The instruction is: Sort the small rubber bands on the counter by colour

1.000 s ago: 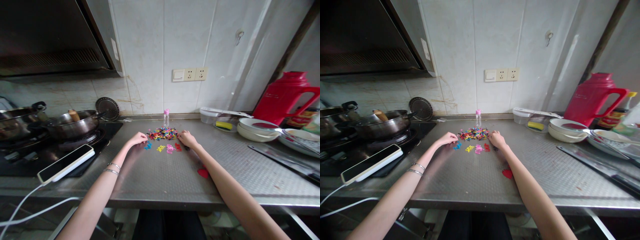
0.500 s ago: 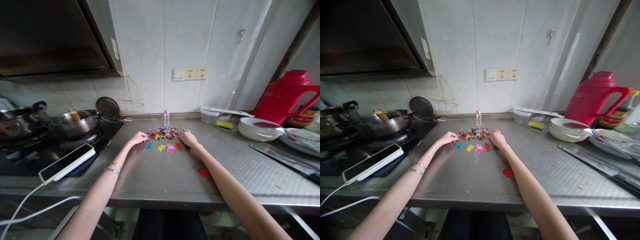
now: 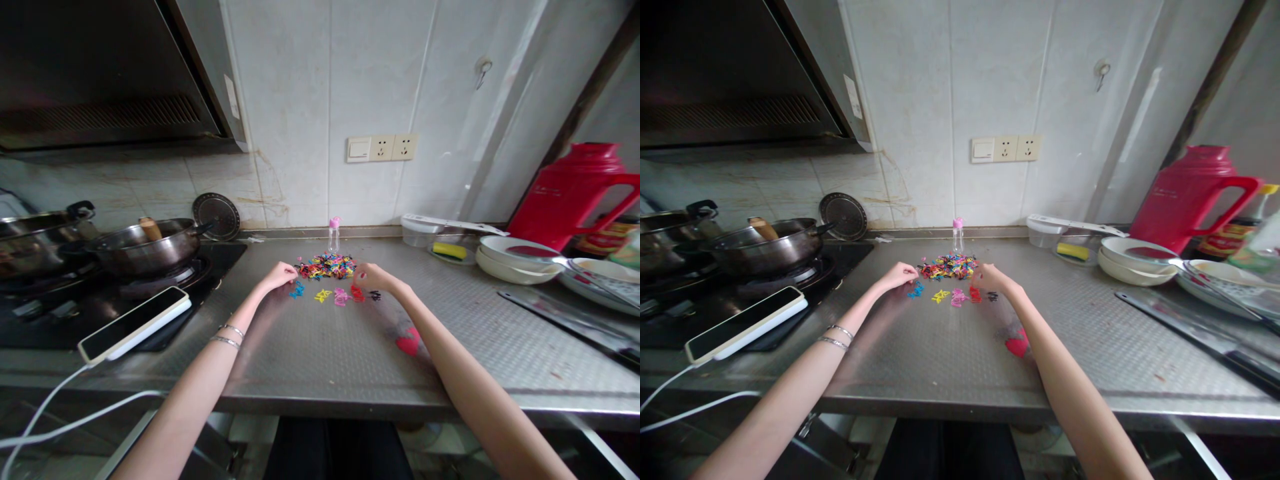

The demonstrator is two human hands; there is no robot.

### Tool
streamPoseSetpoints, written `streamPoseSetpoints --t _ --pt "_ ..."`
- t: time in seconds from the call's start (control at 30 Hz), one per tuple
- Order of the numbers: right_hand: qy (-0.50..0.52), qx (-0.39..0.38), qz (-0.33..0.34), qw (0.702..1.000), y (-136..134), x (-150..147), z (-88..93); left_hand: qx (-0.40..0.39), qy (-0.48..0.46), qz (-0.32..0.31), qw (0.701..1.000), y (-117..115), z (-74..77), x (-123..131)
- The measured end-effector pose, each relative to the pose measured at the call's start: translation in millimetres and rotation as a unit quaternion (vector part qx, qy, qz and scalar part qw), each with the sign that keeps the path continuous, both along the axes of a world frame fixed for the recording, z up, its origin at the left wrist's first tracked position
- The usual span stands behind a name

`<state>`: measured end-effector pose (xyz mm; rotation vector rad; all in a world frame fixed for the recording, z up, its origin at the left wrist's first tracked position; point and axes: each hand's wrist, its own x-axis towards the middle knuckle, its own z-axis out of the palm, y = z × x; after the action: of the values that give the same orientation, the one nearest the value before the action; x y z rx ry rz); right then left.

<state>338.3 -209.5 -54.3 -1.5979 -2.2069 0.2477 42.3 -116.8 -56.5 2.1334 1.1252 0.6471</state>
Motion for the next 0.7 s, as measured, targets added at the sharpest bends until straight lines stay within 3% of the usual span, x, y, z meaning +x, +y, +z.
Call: streamPoseSetpoints --t 0.23,0.5,0.7 --pt "0.031 -0.003 -0.031 0.999 -5.4 3.4 5.7 0.061 -0.031 -0.009 0.998 0.1 -8.4 15.9" --pt "0.01 0.024 -0.063 0.998 -3.4 12.2 1.1 0.155 0.05 -0.002 0.987 -11.9 -11.7 31.1" --pt "0.004 0.033 -0.071 0.997 -4.9 8.0 2.1 0.164 0.09 0.041 0.981 -17.0 -10.2 36.2"
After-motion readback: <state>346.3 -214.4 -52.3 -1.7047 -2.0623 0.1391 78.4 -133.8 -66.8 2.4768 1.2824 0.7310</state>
